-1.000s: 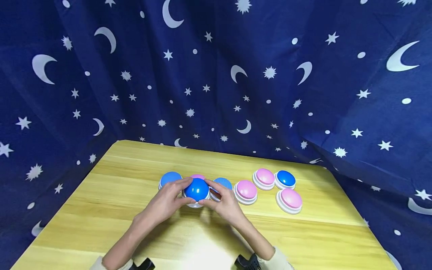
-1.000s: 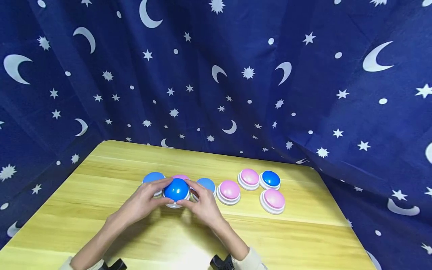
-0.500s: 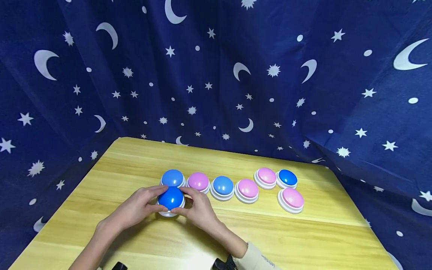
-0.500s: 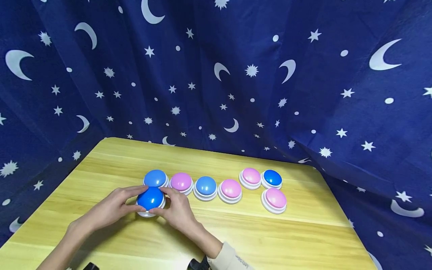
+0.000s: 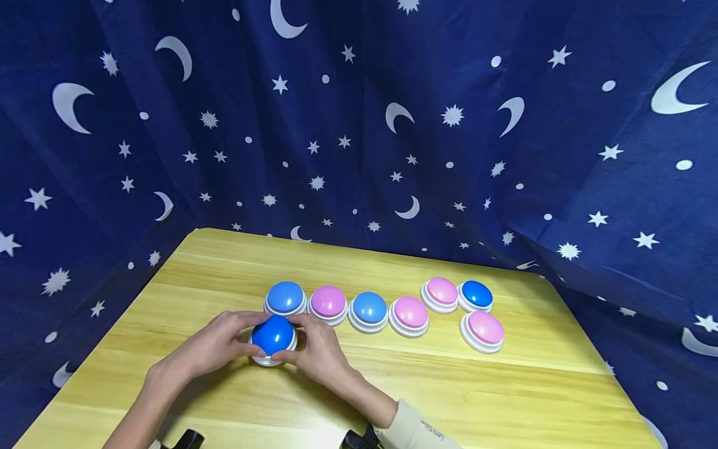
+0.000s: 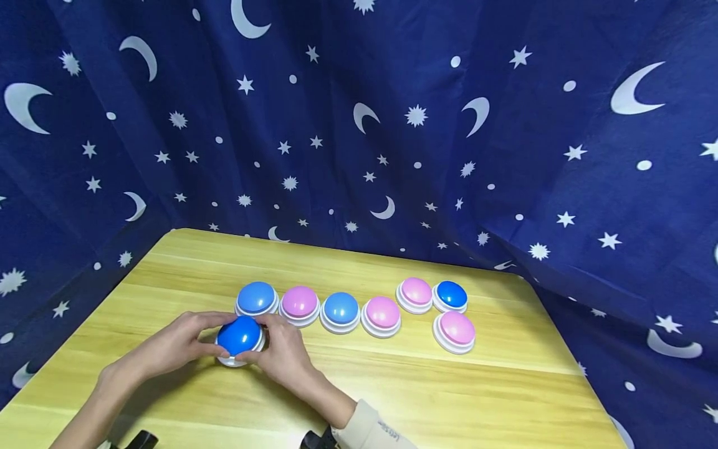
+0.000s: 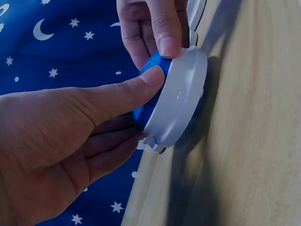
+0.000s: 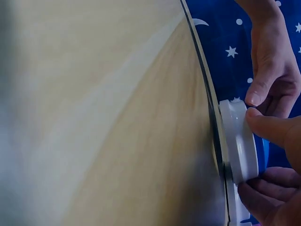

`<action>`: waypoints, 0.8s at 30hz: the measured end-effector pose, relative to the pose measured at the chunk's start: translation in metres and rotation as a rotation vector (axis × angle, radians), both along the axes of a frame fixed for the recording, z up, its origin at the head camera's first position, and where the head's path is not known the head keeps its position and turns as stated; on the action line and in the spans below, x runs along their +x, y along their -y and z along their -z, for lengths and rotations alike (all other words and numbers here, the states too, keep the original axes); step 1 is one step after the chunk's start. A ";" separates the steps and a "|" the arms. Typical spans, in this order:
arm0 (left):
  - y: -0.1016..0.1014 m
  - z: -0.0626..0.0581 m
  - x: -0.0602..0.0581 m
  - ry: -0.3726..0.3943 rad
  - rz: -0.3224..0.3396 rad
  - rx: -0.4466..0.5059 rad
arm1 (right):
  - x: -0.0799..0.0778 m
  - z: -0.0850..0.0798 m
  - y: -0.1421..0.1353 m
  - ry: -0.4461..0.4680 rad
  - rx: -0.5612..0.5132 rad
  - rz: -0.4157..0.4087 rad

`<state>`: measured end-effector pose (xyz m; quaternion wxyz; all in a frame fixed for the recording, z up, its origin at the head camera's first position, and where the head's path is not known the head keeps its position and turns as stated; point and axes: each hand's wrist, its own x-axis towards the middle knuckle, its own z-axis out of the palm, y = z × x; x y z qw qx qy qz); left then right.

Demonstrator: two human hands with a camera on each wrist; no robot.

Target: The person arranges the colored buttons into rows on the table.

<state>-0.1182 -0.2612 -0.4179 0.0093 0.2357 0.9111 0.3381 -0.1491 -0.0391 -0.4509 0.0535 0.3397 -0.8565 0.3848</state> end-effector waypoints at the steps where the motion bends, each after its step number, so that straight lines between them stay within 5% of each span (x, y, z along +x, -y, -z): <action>1: 0.001 0.001 0.000 0.002 0.006 0.002 | 0.000 0.001 0.000 0.003 0.005 0.002; 24: 0.012 0.009 -0.003 0.075 0.057 0.012 | 0.000 0.008 0.003 0.119 -0.014 -0.071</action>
